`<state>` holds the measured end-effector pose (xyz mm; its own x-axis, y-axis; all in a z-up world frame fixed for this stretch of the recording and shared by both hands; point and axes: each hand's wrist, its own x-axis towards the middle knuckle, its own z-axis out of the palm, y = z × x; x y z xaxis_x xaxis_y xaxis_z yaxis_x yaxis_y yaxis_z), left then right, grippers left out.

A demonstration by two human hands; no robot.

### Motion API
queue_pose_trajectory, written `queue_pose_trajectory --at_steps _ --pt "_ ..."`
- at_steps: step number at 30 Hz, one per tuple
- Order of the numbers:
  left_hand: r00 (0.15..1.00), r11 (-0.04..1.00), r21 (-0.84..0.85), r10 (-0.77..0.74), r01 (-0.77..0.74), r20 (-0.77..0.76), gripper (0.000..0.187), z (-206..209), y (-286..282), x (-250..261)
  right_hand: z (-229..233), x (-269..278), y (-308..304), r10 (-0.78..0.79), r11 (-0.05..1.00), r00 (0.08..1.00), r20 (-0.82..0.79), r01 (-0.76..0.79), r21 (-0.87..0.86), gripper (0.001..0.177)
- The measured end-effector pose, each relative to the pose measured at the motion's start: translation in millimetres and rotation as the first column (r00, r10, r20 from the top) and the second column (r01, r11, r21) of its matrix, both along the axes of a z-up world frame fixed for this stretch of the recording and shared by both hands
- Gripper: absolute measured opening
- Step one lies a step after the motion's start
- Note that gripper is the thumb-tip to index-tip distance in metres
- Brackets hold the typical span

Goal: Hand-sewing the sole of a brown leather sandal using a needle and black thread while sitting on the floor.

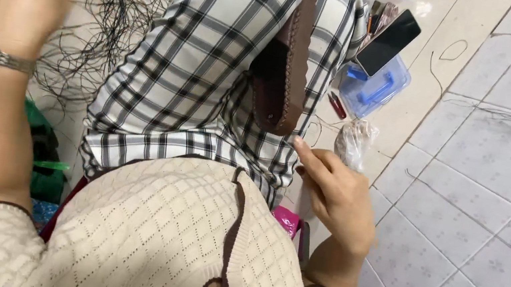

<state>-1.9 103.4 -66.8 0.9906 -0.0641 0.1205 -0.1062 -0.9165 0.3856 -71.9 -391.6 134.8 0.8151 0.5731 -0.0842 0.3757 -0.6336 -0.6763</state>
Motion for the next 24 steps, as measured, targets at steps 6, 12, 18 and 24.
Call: queue_pose_trajectory --at_steps 6,12,18,24 --pt "0.99 0.919 0.392 -0.091 0.041 0.111 0.05 77.8 -76.3 -2.0 -5.0 4.7 6.6 -0.025 0.955 0.99 0.141 0.065 -0.29 0.051" --pt "0.818 0.83 0.174 -0.554 0.53 0.154 0.124 106.4 -216.0 -16.0 5.2 11.2 17.7 0.011 0.915 0.981 0.192 0.068 -0.398 0.049" --pt "0.819 0.82 -0.152 -0.498 0.551 0.285 0.03 78.7 -245.5 -21.1 18.1 7.5 37.4 0.041 0.801 0.971 0.234 0.108 -0.589 0.049" --pt "0.794 0.777 -0.222 -0.506 0.59 0.339 0.028 75.4 -243.9 -13.9 -1.4 1.8 36.3 0.094 0.769 0.977 0.189 0.049 -0.637 0.055"
